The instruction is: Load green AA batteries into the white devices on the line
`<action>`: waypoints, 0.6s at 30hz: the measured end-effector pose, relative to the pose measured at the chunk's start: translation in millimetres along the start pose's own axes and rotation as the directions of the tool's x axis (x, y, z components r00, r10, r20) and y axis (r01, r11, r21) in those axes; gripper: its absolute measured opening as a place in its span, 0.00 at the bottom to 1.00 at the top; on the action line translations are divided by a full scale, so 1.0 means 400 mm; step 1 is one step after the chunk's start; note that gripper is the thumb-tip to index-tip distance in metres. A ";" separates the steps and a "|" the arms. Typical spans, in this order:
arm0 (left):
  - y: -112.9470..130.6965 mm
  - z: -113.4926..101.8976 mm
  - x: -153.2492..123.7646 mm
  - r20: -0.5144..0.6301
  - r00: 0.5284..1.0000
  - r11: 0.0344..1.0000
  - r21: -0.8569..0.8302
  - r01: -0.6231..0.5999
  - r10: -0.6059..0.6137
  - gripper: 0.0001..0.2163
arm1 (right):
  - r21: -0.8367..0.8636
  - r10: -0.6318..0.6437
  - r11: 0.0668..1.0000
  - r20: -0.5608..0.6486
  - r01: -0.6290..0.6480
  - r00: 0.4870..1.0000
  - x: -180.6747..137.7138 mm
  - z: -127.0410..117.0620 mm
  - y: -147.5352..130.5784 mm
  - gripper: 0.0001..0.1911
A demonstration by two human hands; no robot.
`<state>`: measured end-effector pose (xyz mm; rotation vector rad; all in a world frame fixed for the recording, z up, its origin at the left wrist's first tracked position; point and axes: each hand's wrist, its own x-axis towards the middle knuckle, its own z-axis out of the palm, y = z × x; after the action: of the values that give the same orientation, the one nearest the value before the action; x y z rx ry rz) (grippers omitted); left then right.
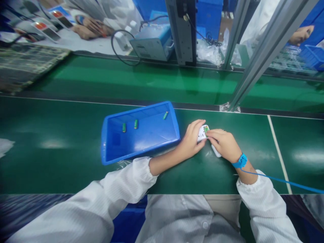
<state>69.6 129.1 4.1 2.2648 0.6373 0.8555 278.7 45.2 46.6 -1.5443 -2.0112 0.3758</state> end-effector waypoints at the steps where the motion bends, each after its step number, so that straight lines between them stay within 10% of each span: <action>1: 0.000 0.001 0.000 0.000 1.000 1.000 0.000 0.000 0.000 0.36 | -0.023 -0.003 1.000 -0.001 0.003 1.000 0.000 0.005 -0.001 0.14; 8: -0.006 0.002 0.001 0.006 1.000 0.999 0.029 -0.017 0.016 0.35 | -0.118 0.028 0.993 0.066 -0.020 0.997 -0.002 0.028 -0.017 0.18; 18: -0.018 0.008 -0.012 0.032 0.999 0.987 0.157 0.030 -0.035 0.36 | 0.253 0.250 0.937 -0.007 -0.241 0.968 0.013 0.023 0.015 0.23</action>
<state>67.3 130.0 -4.9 2.3964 0.7468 0.7726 277.1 53.0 37.5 -1.6286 -1.6700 0.6666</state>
